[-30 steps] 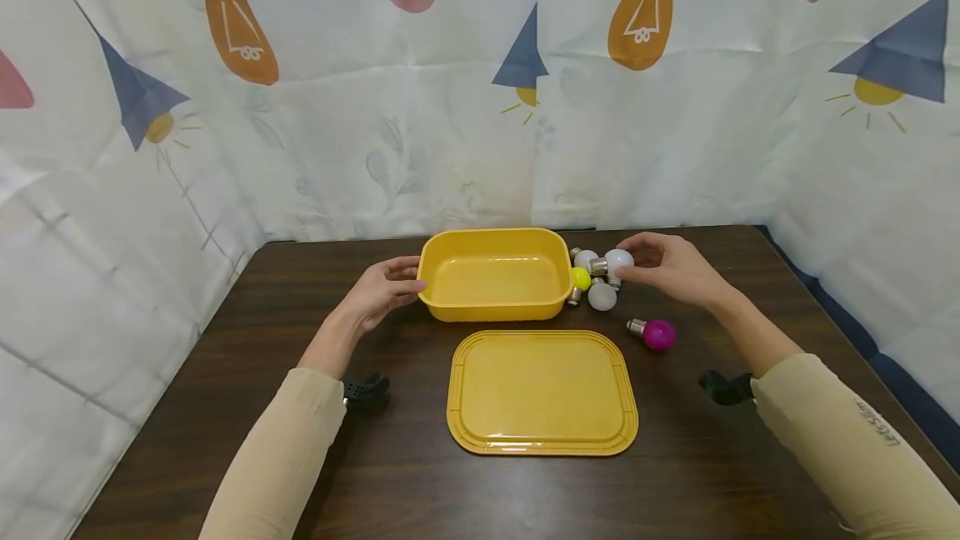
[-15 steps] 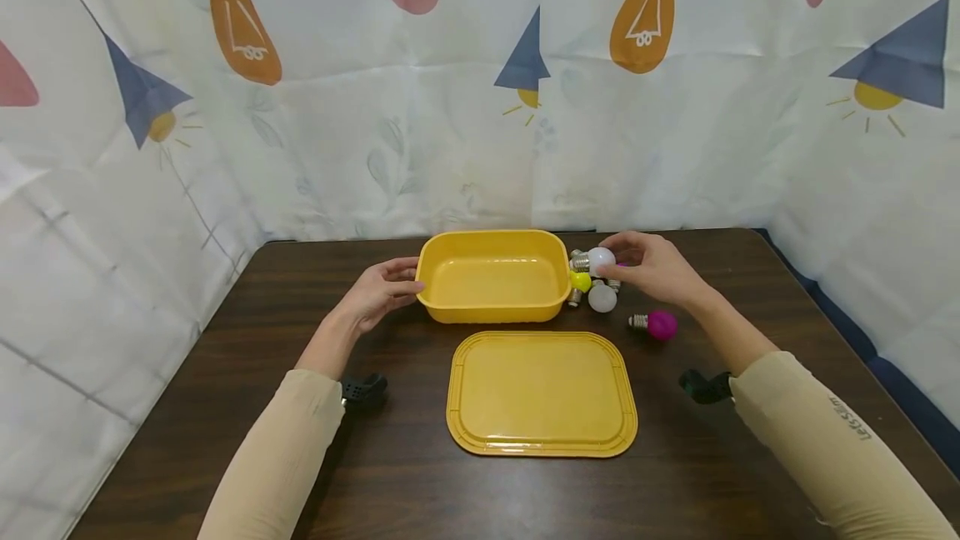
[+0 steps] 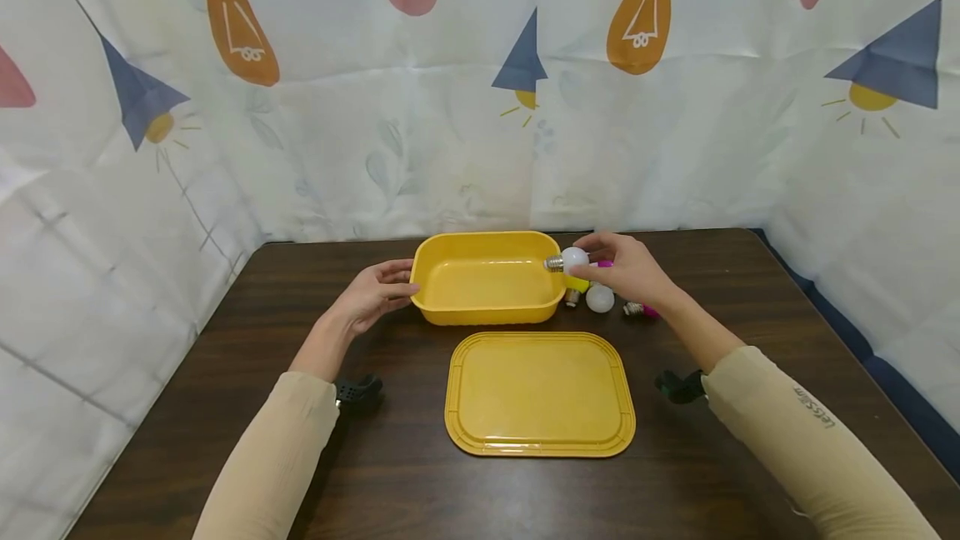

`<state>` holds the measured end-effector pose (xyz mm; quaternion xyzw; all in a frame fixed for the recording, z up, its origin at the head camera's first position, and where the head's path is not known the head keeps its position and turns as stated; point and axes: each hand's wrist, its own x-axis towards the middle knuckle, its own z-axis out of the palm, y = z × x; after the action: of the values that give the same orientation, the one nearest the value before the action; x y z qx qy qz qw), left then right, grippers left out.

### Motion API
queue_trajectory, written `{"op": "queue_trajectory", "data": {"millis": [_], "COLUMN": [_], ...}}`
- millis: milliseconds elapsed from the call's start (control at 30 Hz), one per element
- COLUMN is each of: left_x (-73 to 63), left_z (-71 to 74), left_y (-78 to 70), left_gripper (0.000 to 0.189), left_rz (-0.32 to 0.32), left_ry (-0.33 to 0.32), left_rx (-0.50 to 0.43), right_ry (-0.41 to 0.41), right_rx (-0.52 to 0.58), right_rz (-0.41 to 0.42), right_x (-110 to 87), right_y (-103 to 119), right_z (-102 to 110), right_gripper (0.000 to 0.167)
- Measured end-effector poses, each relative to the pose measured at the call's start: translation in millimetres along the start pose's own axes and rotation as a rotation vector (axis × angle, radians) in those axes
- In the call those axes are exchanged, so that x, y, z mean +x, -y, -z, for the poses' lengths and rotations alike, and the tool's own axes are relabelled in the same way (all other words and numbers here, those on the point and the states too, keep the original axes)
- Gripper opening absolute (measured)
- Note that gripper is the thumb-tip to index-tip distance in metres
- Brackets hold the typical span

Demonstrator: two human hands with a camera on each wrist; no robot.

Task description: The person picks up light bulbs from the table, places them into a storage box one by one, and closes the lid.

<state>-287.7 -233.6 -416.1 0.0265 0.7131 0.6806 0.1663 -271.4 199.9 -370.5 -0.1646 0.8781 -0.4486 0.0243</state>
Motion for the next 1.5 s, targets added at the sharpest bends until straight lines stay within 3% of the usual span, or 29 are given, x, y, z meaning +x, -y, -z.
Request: {"op": "queue_trajectory", "data": {"millis": [167,733,1500], "left_x": [-0.1,3.4,8.0], "left_z": [1.1,6.5,3.9], "left_y": [0.0,0.8,-0.7], "left_gripper": [0.067,0.061,0.062], "left_rz": [0.0,0.011,0.022], "left_ry": [0.008,0.003,0.012], "left_rx": [-0.023,-0.084,-0.088], "right_ry": [-0.012,-0.012,-0.003], "right_rx": [0.009,0.063,0.121], "right_rz": [-0.012,0.072,0.019], "right_x": [4.3,26.6,56.5], "right_y": [2.1,23.2,42.4], "right_z": [-11.2,-44.8,-86.3], "right_gripper": [0.049,0.041,0.04]}}
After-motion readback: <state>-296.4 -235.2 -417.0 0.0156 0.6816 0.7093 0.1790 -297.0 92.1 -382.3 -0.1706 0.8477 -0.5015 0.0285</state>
